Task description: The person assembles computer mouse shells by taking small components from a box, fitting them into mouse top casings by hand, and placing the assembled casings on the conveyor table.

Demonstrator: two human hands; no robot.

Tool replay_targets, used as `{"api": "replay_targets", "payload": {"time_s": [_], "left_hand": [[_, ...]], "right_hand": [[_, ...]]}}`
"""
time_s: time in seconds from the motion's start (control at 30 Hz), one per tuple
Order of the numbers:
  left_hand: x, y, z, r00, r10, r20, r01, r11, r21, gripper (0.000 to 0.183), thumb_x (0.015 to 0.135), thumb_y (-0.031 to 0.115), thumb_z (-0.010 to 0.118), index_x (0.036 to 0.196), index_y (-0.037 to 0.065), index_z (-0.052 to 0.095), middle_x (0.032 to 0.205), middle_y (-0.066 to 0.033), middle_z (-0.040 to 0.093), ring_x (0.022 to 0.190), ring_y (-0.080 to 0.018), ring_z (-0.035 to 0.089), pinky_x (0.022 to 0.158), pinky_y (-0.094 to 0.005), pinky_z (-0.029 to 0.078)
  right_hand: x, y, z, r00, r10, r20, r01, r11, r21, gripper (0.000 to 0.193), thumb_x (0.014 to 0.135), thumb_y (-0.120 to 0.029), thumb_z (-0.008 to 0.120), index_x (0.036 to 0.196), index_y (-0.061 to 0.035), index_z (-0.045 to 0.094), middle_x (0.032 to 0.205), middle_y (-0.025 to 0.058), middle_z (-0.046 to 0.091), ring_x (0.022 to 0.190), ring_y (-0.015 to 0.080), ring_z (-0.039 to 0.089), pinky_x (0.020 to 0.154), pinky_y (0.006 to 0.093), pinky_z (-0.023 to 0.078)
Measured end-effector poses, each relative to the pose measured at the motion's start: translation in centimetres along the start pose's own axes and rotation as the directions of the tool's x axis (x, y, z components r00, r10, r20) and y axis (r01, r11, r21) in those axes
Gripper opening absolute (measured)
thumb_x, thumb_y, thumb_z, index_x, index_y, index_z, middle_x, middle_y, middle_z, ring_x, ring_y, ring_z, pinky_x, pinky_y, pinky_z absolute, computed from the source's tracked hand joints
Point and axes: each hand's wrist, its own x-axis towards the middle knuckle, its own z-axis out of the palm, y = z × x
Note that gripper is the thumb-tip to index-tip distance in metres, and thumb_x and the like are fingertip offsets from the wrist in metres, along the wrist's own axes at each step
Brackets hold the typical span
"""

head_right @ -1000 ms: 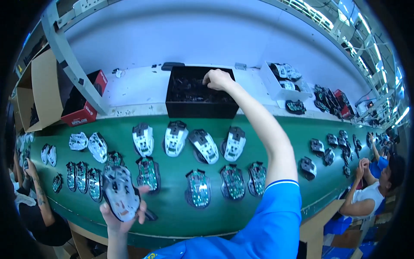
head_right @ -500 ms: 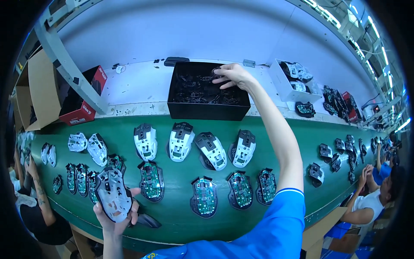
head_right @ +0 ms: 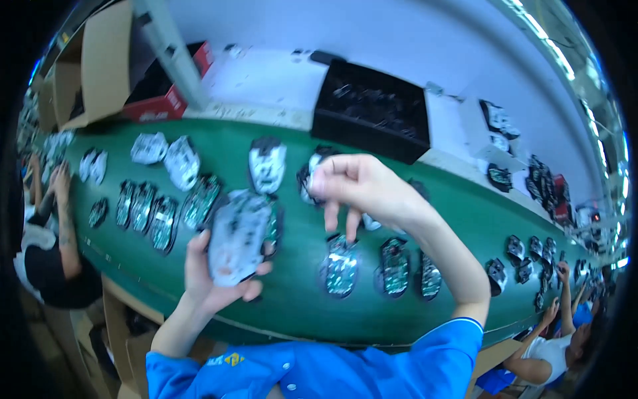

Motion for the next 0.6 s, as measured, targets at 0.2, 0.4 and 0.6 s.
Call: {"api": "replay_targets", "payload": {"time_s": [0.2, 0.4, 0.6], "left_hand": [[-2.1, -2.0, 0.6, 0.994, -0.108, -0.028, 0.111, 0.979, 0.172, 0.068, 0.089, 0.057, 0.033, 0.130, 0.003, 0.042, 0.109, -0.0191, 0.058, 0.089, -0.0336, 0.063, 0.058, -0.0446, 0.056], [-5.3, -2.5, 2.2, 0.976, -0.216, -0.014, 0.212, 0.942, 0.262, 0.057, 0.089, 0.047, 0.045, 0.120, -0.001, 0.047, 0.100, -0.0152, 0.061, 0.086, -0.0274, 0.064, 0.065, -0.0380, 0.056], [-6.9, -2.7, 2.2, 0.986, -0.104, -0.132, 0.159, 0.838, 0.522, 0.047, 0.091, 0.042, 0.046, 0.113, 0.001, 0.053, 0.094, -0.0056, 0.060, 0.082, -0.0101, 0.058, 0.071, -0.0233, 0.046]], "right_hand": [[-2.9, 0.8, 8.0, 0.815, -0.518, 0.258, 0.565, 0.615, -0.551, 0.014, 0.071, -0.001, 0.073, 0.084, -0.0025, 0.069, 0.084, 0.0059, 0.063, 0.080, 0.0185, 0.064, 0.063, 0.0267, 0.051], [-5.1, 1.2, 11.3, 0.635, -0.485, 0.602, 0.648, -0.091, -0.756, 0.022, 0.064, -0.010, 0.063, 0.083, 0.0005, 0.060, 0.082, 0.0056, 0.050, 0.077, 0.0166, 0.053, 0.043, 0.0259, 0.047], [-6.4, 1.4, 12.8, 0.612, -0.392, 0.686, 0.639, -0.265, -0.722, 0.019, 0.065, -0.012, 0.064, 0.074, 0.0032, 0.058, 0.076, 0.0056, 0.043, 0.072, 0.0153, 0.049, 0.041, 0.0239, 0.045]]}}
